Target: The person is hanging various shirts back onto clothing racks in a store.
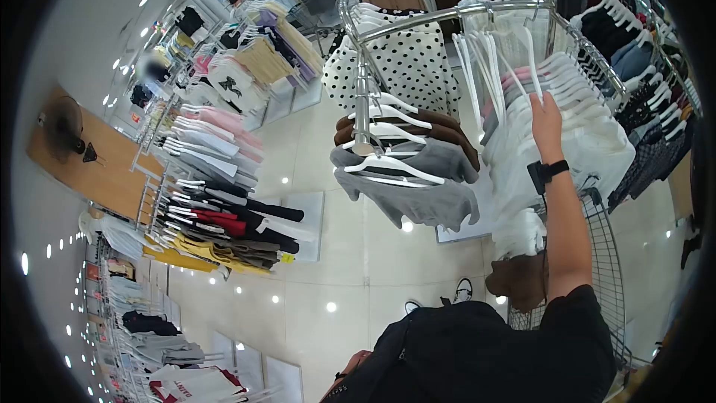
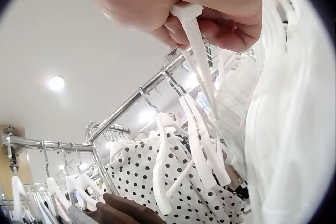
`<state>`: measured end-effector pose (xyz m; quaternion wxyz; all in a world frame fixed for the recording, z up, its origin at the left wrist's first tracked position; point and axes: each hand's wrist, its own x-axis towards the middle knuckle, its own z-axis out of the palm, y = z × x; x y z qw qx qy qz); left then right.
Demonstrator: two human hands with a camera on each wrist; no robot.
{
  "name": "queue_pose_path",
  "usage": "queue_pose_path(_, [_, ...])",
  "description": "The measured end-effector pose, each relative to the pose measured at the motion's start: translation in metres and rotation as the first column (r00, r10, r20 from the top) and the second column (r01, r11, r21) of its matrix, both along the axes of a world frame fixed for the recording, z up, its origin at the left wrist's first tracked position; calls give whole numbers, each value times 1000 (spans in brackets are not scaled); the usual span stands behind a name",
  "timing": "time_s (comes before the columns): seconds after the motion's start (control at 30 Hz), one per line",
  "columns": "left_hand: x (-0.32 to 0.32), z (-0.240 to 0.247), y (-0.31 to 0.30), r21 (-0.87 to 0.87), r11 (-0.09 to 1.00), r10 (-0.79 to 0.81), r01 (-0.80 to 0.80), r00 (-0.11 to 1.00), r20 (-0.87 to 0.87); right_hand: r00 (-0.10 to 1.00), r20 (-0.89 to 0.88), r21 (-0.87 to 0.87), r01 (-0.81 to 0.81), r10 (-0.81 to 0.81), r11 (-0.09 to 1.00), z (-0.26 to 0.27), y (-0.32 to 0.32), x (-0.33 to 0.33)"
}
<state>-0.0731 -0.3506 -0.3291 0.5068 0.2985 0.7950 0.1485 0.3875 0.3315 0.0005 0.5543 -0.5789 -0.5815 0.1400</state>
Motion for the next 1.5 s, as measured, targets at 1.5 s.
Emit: queue_pose_path(1.5, [245, 25, 160, 336, 509, -853, 792, 518, 72, 861, 441, -782, 228, 256, 579, -213, -633, 148])
